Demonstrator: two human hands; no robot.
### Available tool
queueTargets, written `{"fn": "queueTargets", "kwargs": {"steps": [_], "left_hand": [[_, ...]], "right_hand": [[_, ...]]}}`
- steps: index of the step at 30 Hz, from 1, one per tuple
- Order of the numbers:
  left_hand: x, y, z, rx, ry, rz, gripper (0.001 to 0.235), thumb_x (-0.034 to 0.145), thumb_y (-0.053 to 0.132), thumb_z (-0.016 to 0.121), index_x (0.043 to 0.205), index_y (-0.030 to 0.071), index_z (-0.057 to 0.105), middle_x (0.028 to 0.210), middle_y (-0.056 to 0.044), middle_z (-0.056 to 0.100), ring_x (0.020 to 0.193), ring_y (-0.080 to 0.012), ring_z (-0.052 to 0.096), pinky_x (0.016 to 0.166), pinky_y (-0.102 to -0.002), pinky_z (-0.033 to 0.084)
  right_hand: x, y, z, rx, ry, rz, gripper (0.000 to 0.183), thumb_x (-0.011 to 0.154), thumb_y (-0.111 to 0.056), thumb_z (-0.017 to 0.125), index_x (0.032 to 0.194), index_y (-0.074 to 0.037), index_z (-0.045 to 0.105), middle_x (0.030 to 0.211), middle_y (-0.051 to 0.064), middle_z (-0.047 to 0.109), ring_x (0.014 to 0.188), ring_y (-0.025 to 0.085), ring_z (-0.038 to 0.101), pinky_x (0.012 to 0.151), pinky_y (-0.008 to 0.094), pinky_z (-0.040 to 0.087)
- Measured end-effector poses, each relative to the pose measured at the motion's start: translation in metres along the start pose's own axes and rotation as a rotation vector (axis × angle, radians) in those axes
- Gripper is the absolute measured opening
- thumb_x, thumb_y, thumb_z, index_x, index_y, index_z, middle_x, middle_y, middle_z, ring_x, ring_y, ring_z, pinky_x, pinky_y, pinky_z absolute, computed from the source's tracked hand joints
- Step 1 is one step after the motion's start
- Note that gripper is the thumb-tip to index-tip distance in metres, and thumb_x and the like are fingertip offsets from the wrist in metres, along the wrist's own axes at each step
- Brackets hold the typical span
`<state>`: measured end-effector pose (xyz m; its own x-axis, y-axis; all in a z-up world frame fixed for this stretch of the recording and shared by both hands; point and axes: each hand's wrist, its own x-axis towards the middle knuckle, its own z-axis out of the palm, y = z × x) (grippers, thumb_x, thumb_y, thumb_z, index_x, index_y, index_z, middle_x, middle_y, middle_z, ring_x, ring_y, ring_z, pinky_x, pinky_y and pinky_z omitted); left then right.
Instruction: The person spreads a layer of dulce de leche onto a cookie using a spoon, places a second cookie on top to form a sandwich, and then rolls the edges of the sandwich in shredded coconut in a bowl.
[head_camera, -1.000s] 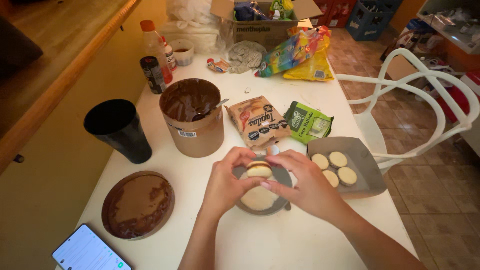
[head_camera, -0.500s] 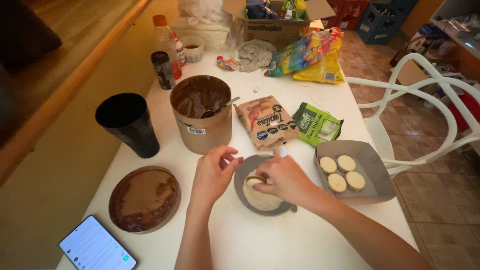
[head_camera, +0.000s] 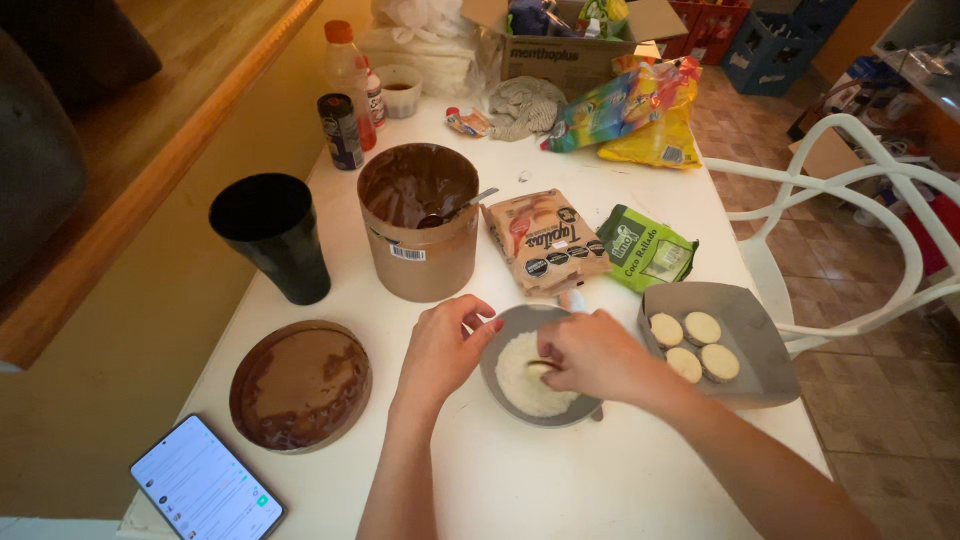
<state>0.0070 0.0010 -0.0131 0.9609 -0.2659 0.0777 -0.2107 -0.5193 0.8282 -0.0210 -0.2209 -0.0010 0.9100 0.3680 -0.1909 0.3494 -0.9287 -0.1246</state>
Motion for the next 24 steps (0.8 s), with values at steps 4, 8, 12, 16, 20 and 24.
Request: {"fn": "queueTargets", "kwargs": {"steps": [4, 8, 12, 16, 20, 24], "left_hand": [[0.002, 0.0, 0.0, 0.013, 0.027, 0.012, 0.02, 0.087, 0.024, 0.078, 0.104, 0.013, 0.079, 0.082, -0.014, 0.077, 0.073, -0.0329, 0.074, 0.07, -0.044, 0.058], [0.002, -0.002, 0.0, 0.006, 0.045, 0.003, 0.02, 0.088, 0.023, 0.077, 0.103, 0.011, 0.079, 0.085, -0.014, 0.076, 0.075, -0.0323, 0.074, 0.073, -0.043, 0.059], [0.002, -0.008, 0.003, 0.033, 0.039, 0.015, 0.019, 0.09, 0.025, 0.075, 0.102, 0.011, 0.08, 0.086, -0.012, 0.073, 0.074, -0.0314, 0.073, 0.072, -0.044, 0.059], [0.001, -0.003, 0.002, 0.053, 0.033, 0.013, 0.02, 0.09, 0.023, 0.075, 0.105, 0.009, 0.08, 0.086, -0.013, 0.072, 0.075, -0.0315, 0.073, 0.074, -0.044, 0.059], [0.004, -0.01, 0.003, 0.057, 0.054, 0.034, 0.022, 0.09, 0.023, 0.075, 0.105, 0.009, 0.079, 0.087, -0.014, 0.071, 0.076, -0.0339, 0.073, 0.074, -0.046, 0.058], [0.004, -0.004, 0.003, 0.064, 0.032, 0.021, 0.022, 0.091, 0.022, 0.074, 0.108, 0.008, 0.08, 0.088, -0.013, 0.07, 0.076, -0.0323, 0.073, 0.074, -0.045, 0.059]], "right_hand": [[-0.005, 0.001, -0.006, -0.018, -0.073, 0.018, 0.022, 0.072, -0.039, 0.075, 0.081, -0.019, 0.073, 0.075, 0.005, 0.075, 0.084, 0.034, 0.076, 0.085, 0.053, 0.059], [0.0, -0.004, 0.003, -0.015, -0.097, -0.013, 0.022, 0.073, -0.039, 0.076, 0.086, -0.021, 0.075, 0.078, 0.004, 0.076, 0.085, 0.033, 0.077, 0.085, 0.052, 0.059], [-0.004, -0.008, -0.003, -0.019, -0.132, 0.013, 0.02, 0.073, -0.035, 0.076, 0.08, -0.017, 0.073, 0.077, 0.007, 0.076, 0.084, 0.035, 0.077, 0.084, 0.052, 0.058], [-0.003, -0.003, -0.007, -0.047, -0.11, 0.032, 0.026, 0.071, -0.038, 0.074, 0.072, -0.012, 0.072, 0.074, 0.012, 0.074, 0.081, 0.039, 0.075, 0.082, 0.056, 0.057], [0.0, 0.001, -0.009, -0.093, -0.136, 0.046, 0.021, 0.068, -0.037, 0.073, 0.071, -0.017, 0.072, 0.073, 0.01, 0.074, 0.084, 0.037, 0.076, 0.081, 0.052, 0.057], [0.012, -0.001, 0.004, -0.091, -0.164, 0.033, 0.024, 0.066, -0.038, 0.075, 0.068, -0.015, 0.073, 0.071, 0.01, 0.073, 0.079, 0.037, 0.075, 0.078, 0.053, 0.056]]}}
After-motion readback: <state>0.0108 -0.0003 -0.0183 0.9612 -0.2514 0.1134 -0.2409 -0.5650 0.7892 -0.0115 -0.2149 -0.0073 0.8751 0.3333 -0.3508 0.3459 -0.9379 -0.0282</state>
